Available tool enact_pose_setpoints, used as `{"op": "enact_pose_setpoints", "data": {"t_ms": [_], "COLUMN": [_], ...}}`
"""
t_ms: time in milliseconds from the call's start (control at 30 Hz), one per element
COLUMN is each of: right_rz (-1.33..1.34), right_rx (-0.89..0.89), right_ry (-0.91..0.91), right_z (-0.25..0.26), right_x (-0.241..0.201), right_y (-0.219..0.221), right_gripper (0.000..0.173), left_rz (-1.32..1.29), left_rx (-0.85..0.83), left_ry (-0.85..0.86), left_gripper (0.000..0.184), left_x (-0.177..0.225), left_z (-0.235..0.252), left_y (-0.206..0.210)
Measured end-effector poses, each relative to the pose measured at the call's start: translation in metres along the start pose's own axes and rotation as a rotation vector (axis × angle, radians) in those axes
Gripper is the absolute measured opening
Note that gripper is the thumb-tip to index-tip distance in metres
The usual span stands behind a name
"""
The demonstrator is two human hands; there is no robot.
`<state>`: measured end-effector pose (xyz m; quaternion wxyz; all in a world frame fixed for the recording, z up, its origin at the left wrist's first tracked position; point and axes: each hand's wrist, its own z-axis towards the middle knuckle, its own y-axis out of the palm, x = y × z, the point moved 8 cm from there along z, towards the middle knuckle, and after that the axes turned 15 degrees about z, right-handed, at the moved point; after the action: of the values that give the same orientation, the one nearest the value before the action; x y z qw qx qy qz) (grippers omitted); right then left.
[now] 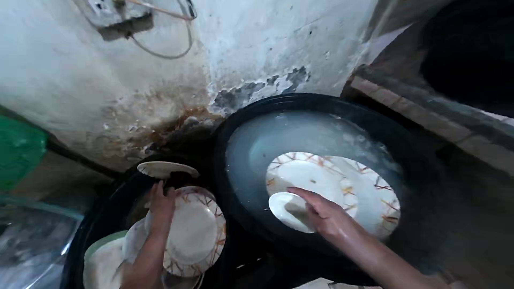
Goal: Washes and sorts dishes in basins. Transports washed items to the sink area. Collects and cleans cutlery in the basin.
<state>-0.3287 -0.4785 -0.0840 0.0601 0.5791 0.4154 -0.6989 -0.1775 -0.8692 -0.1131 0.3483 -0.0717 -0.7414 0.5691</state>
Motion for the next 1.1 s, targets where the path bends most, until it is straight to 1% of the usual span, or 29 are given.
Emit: {"op": "enact_pose_setpoints", "data": {"t_ms": [33,100,167,233,300,333,400,467,500,567,633,700,767,800,900,933,1000,1033,1067,1100], "right_rz": [-0.041,-0.150,-0.240,-0.275,-0.244,-0.198,-0.040,0.222,0.353,0.529,0.549,0.556,0.596,0.616,0.629,0.612,0.556,0.501,0.416,0.313], "right_rx": [-0.045,-0.105,-0.142,-0.146,-0.132,-0.133,-0.139,-0.076,-0.034,0.025,0.026,0.018,-0.006,-0.022,-0.095,-0.118,-0.155,-0.169,-0.174,-0.183], "right_ry": [0.020,0.032,0.023,-0.002,-0.010,0.031,0.206,0.426,0.505,0.599,0.627,0.591,0.554,0.538,0.476,0.443,0.319,0.217,0.100,-0.016], "right_z": [0.003,0.010,0.017,0.023,0.029,0.033,0.040,0.040,0.037,0.036,0.038,0.045,0.055,0.060,0.074,0.078,0.089,0.096,0.100,0.102], "right_x": [0.001,0.006,0.009,0.014,0.025,0.034,0.055,0.079,0.086,0.085,0.062,0.026,-0.014,-0.033,-0.090,-0.108,-0.137,-0.148,-0.159,-0.172], "right_y": [0.010,0.025,0.033,0.036,0.036,0.035,0.030,0.023,0.021,0.018,0.016,0.021,0.035,0.045,0.086,0.101,0.130,0.142,0.151,0.156], "right_gripper": [0.052,0.056,0.061,0.060,0.058,0.056,0.054,0.059,0.062,0.065,0.063,0.059,0.055,0.054,0.053,0.053,0.055,0.055,0.055,0.055], "left_rz": [0.068,0.075,0.085,0.056,0.000,-0.046,-0.185,-0.347,-0.391,-0.391,-0.349,-0.272,-0.191,-0.149,-0.036,0.011,0.084,0.127,0.163,0.174], "left_rx": [-0.065,-0.214,-0.272,-0.247,-0.235,-0.255,-0.334,-0.406,-0.440,-0.464,-0.461,-0.455,-0.455,-0.446,-0.422,-0.428,-0.451,-0.473,-0.488,-0.492], "left_ry": [-0.078,-0.207,-0.259,-0.276,-0.283,-0.277,-0.230,-0.178,-0.171,-0.179,-0.188,-0.188,-0.183,-0.157,-0.028,0.015,0.076,0.091,0.097,0.103], "left_gripper": [0.053,0.053,0.052,0.046,0.036,0.032,0.035,0.044,0.052,0.063,0.067,0.067,0.067,0.065,0.043,0.044,0.043,0.038,0.037,0.042], "left_x": [-0.028,-0.066,-0.080,-0.084,-0.086,-0.085,-0.077,-0.072,-0.073,-0.076,-0.072,-0.060,-0.050,-0.046,-0.026,-0.018,-0.005,0.000,0.004,0.004], "left_z": [-0.004,-0.019,-0.030,-0.036,-0.038,-0.039,-0.045,-0.056,-0.060,-0.063,-0.064,-0.064,-0.061,-0.059,-0.055,-0.055,-0.058,-0.061,-0.064,-0.065], "left_y": [0.006,0.023,0.026,0.020,0.014,0.010,0.005,0.009,0.013,0.017,0.010,-0.003,-0.011,-0.011,-0.007,-0.007,-0.012,-0.016,-0.022,-0.028]}}
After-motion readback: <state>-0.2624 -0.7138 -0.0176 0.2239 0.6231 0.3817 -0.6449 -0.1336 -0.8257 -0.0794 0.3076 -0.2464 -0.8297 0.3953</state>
